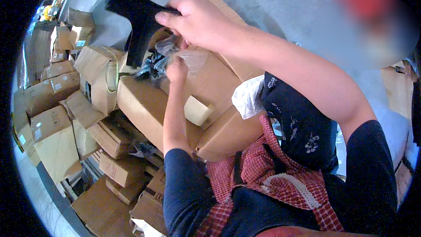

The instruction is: The person labels black plastic components, wipes them with a cloth, and places them into plastic bags.

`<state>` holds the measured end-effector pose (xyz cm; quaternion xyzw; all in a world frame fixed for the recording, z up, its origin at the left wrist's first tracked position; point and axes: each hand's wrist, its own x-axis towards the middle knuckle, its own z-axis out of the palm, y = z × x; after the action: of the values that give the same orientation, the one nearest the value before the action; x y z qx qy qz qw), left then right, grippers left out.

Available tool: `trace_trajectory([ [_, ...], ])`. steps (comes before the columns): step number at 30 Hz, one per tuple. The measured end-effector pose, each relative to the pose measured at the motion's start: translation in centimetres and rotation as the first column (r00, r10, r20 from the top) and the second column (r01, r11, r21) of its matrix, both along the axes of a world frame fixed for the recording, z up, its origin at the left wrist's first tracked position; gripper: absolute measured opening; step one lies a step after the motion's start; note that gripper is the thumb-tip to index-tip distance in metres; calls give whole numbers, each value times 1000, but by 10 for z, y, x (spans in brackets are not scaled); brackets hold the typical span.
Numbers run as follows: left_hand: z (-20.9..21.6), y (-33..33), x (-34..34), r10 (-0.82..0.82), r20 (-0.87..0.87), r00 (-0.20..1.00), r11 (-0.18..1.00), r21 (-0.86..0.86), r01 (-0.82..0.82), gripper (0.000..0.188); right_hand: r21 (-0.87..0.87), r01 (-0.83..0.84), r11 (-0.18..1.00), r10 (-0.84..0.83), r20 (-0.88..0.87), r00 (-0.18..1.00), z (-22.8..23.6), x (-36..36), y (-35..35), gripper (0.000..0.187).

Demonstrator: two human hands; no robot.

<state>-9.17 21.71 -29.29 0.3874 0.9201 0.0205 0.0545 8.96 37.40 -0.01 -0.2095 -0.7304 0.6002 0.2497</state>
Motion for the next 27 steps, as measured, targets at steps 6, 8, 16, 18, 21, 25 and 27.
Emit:
trace_trajectory([
  [6, 105, -18, 0, 140, 134, 981, 807, 558, -192, 29, -136, 65, 989, -90, -195, 977, -3, -13, -1, 42],
  [8, 74, -26, 8, 23, 145, 989, 964, 258, -60, 19, -307, 31, 951, -91, -183, 979, 1, -11, -15, 43],
  [16, -57, -32, 26, -369, 143, 918, 726, -573, 381, 43, -227, -21, 974, -9, -129, 992, 22, -1, -38, 42],
  [18, -58, -7, 30, -265, 243, 933, 662, -657, 359, 47, -232, -12, 973, 0, -55, 998, 20, -9, -37, 35],
  [21, -69, -56, -39, -222, -109, 969, 929, -324, 176, 42, -136, 11, 991, -25, -104, 994, 26, -22, -50, 43],
  [25, 85, 10, -25, -86, -404, 911, 996, -30, 81, 32, -48, 258, 965, -261, -96, 960, -6, -19, -2, 38],
  [27, 209, -12, 27, 59, -395, 917, 790, 581, 199, 35, -116, 308, 944, -324, -167, 931, 6, -12, 2, 36],
])
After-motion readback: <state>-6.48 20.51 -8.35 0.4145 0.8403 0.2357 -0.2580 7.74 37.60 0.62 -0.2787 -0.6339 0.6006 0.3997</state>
